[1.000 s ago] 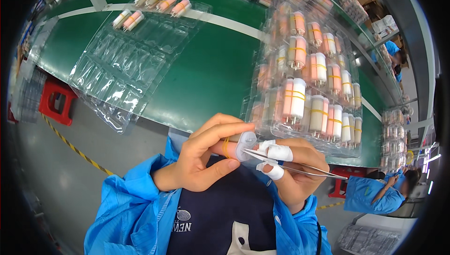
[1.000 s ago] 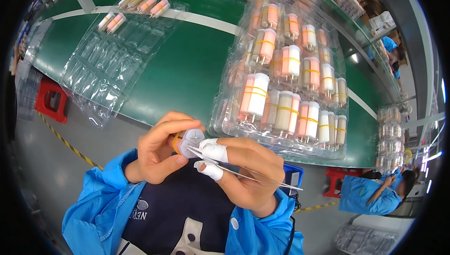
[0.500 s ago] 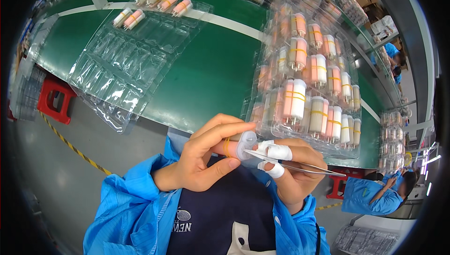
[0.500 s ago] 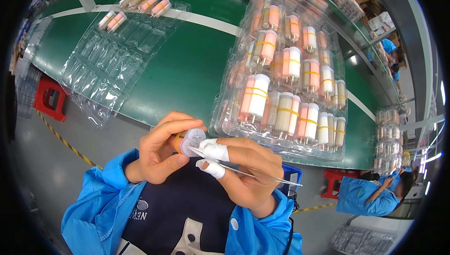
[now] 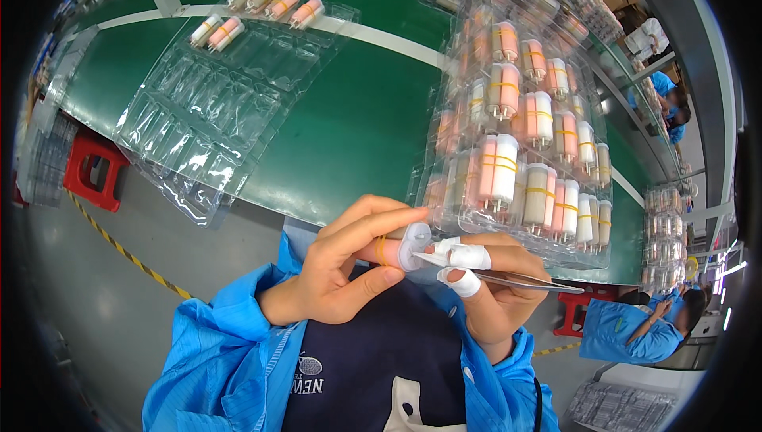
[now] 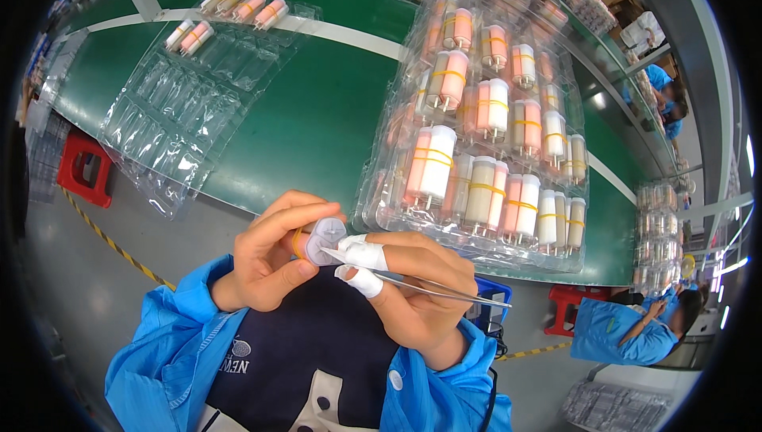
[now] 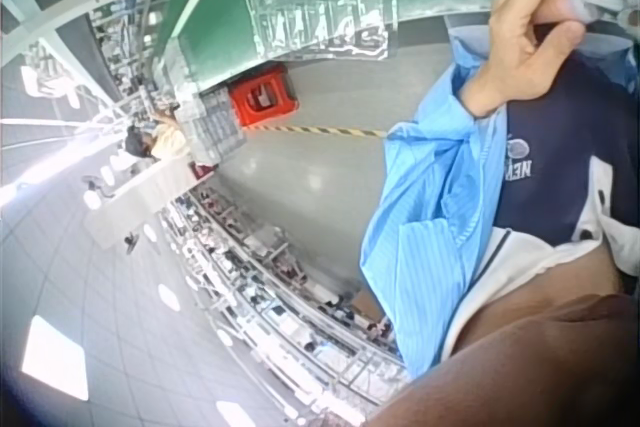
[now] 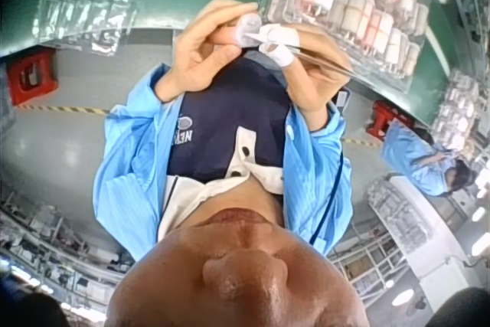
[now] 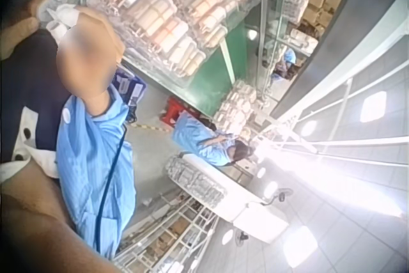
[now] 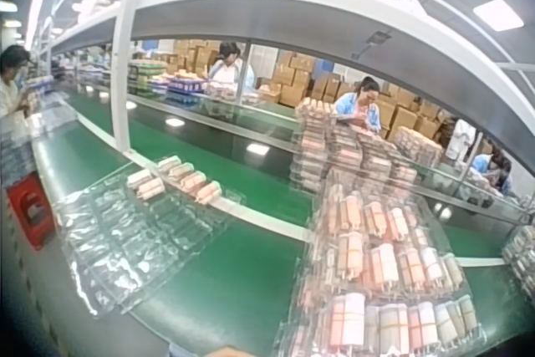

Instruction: The person uses tweezers to insert small white components into cylindrical pink and white objects. They handle the items one at a time, placing the finished units into a clear plastic tray on the assembly line.

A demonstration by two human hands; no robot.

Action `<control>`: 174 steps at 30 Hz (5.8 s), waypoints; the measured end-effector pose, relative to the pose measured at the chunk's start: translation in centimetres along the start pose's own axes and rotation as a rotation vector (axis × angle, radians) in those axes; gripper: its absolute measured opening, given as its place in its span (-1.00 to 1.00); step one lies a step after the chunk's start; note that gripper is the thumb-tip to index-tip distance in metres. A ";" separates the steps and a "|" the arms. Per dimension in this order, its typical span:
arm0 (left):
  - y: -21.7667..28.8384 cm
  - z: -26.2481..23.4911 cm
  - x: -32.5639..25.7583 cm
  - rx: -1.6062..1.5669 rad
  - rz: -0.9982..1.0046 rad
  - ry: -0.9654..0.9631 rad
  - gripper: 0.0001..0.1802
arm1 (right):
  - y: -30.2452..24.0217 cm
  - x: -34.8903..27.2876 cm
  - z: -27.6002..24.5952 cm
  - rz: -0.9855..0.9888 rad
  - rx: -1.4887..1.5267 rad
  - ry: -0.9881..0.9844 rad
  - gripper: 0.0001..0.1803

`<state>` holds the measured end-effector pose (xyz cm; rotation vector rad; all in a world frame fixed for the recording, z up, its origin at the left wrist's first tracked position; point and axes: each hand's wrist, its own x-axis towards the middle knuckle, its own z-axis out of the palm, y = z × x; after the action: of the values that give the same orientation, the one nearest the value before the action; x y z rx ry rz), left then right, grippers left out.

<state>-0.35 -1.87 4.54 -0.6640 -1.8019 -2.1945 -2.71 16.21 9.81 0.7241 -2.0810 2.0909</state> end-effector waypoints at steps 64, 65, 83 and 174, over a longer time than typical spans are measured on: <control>0.8 -0.3 -0.6 -0.384 -0.253 -0.097 -0.46 | -1.5 0.8 -0.9 -0.043 -0.062 -0.072 -0.73; 1.0 -0.2 -0.6 -0.395 -0.268 -0.094 -0.48 | -1.4 0.9 -0.9 -0.062 -0.076 -0.091 -0.73; 1.1 -0.2 -0.5 -0.424 -0.272 -0.072 -0.48 | -1.1 0.8 -1.1 -0.062 -0.062 -0.106 -0.73; -0.3 -0.5 0.2 0.447 0.210 -0.005 -0.50 | 0.1 0.6 0.5 -0.064 -0.009 -0.012 -0.80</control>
<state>-0.79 -2.31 4.29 -0.7139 -2.0237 -1.5828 -3.17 15.52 9.90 0.7921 -2.0441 2.0474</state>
